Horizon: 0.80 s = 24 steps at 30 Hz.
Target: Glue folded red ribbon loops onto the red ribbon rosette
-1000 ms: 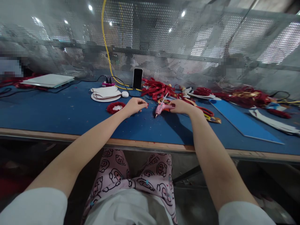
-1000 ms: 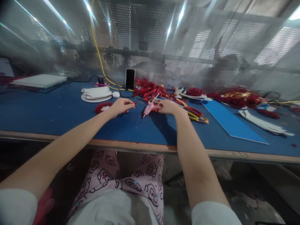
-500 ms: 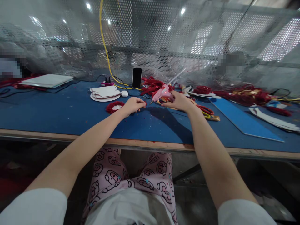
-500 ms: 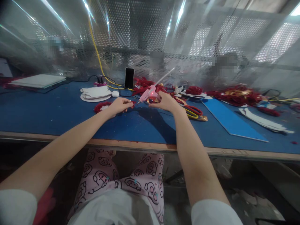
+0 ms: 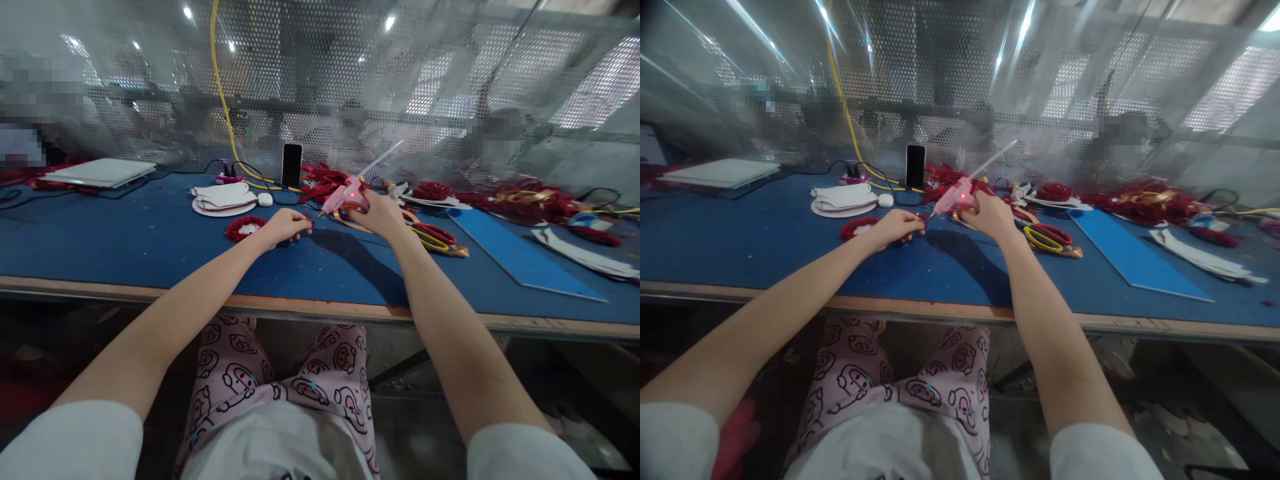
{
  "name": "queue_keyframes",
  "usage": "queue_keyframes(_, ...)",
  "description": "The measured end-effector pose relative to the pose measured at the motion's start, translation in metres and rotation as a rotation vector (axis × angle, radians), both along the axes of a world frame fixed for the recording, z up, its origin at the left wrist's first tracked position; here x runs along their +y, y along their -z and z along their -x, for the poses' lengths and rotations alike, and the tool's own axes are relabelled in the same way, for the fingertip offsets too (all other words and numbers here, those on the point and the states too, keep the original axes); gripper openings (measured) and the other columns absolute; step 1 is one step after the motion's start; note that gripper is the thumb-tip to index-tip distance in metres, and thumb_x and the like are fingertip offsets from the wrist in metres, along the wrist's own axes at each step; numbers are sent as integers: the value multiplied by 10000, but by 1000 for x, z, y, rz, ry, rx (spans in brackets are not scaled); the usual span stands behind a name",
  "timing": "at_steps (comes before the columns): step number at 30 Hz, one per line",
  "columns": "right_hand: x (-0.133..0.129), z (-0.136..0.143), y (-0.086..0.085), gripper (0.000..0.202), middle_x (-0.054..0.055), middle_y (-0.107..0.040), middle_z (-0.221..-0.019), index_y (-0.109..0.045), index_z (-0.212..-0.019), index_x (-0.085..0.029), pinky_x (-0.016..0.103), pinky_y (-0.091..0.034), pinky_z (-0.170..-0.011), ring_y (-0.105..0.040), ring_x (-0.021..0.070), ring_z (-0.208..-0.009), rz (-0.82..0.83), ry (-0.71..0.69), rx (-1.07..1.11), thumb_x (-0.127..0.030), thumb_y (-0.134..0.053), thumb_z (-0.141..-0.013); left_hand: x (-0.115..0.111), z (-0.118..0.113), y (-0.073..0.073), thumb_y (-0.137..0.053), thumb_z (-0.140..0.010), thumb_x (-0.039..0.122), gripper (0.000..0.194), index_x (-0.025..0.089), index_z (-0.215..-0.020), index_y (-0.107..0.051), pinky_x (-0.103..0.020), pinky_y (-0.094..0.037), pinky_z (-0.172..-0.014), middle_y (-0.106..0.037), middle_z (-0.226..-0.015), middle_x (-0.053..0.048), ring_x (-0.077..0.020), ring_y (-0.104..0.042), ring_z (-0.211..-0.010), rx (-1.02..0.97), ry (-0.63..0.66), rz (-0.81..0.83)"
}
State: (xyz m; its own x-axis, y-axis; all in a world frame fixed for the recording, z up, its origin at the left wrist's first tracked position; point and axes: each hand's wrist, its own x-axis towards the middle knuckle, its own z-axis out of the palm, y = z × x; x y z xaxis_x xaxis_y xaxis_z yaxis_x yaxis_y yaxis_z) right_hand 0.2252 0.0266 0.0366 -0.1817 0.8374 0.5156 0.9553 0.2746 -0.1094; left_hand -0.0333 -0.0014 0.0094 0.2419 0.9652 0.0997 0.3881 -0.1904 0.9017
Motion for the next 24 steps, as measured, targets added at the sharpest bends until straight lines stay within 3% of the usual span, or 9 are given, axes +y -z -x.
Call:
queue_keyframes(15, -1, 1, 1, 535, 178, -739, -993, -662, -1196, -156, 377, -446, -717, -670, 345, -889, 7, -19, -41, -573, -618, -864, -3, -1, -1, -705, -830, 269, 169, 147, -719, -738, -247, -350, -472, -610, -558, -23, -96, -472, -479, -25, 16, 8)
queue_keyframes(24, 1, 0, 1, 502, 183, -742, -996, -656, -1195, -157, 386, -451, -723, -671, 350, -890, 8, -22, -55, -540, -608, -875, 0, 0, 1, -700, -823, 257, 157, 145, -721, -742, -245, -369, -476, -698, -701, -70, -98, -511, -527, -42, 33, -12)
